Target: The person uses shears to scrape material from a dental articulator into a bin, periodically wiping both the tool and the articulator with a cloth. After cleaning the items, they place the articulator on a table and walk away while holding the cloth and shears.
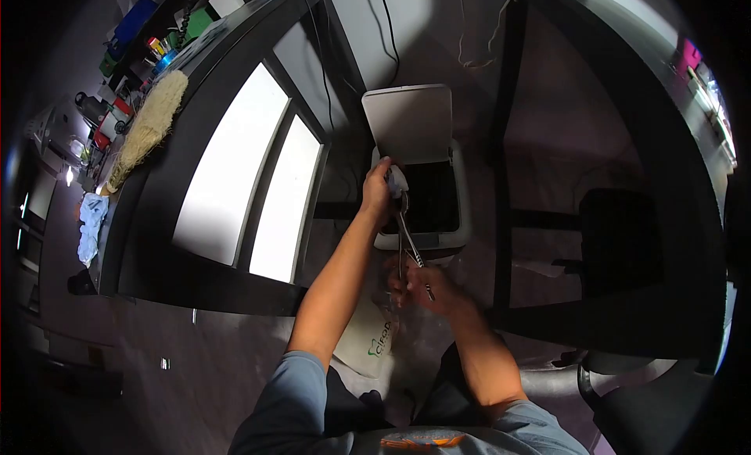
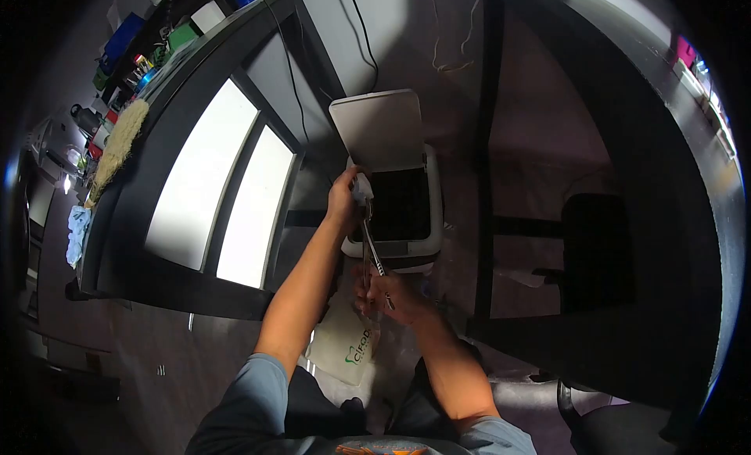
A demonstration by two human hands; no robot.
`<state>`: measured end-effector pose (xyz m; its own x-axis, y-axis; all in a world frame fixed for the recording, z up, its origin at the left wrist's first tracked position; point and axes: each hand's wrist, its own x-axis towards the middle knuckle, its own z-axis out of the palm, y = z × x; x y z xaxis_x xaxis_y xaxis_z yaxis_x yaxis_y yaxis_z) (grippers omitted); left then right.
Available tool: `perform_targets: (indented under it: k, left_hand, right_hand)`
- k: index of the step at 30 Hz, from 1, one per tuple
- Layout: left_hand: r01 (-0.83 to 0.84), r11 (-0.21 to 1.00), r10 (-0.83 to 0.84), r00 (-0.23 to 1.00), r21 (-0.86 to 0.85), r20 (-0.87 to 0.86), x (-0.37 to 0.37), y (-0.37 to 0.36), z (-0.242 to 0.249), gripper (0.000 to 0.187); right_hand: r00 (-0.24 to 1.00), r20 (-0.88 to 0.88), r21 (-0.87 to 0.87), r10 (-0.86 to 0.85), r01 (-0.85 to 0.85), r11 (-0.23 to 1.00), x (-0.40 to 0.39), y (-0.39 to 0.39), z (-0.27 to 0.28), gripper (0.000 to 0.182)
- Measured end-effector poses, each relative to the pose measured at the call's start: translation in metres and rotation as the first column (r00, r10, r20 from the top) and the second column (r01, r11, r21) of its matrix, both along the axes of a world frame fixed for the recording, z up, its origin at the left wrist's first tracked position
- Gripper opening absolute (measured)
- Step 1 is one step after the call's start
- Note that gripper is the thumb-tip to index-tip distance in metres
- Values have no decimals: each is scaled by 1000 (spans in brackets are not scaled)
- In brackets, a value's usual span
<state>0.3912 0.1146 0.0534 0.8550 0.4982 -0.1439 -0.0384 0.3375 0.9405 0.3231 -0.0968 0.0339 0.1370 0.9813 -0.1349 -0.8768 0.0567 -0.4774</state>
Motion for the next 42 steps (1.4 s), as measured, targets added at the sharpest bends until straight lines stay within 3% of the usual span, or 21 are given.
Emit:
perform_targets:
  k: [7, 11, 17, 19, 26, 29, 37, 42]
  left_hand:
    - [-29, 920, -21, 992, 391, 122, -10, 6, 1, 34]
    - [-114, 849, 0, 977, 517, 215, -10, 10, -8, 33]
    - [-148, 920, 65, 971, 363, 230, -12, 8, -11, 29]
    - [-176, 911, 89, 967, 372, 239, -16, 1, -4, 30]
    - [-228, 895, 144, 961, 384, 236, -21, -6, 3, 29]
    - [-226, 861, 128, 963, 456, 235, -22, -3, 4, 27]
    - [-185, 901, 111, 973, 392, 204, -26, 0, 6, 27]
    - [-88, 904, 52, 994, 418, 97, -27, 9, 5, 26]
  right_hand:
    - [973, -182, 75, 144, -132, 988, 6, -3, 10, 66]
    - [970, -237, -22, 58, -65, 998, -1, 1, 10, 55]
    - [950, -304, 14, 68, -67, 998, 0, 6, -3, 40]
    - [964, -263, -45, 21, -33, 998, -2, 5, 3, 36]
    - [947, -310, 29, 83, -78, 997, 3, 4, 1, 27]
    - [938, -326, 59, 118, -104, 993, 4, 4, 2, 26]
    - [929, -331, 79, 165, -147, 986, 7, 4, 4, 28]
    - [887, -399, 149, 233, -188, 971, 14, 2, -2, 28]
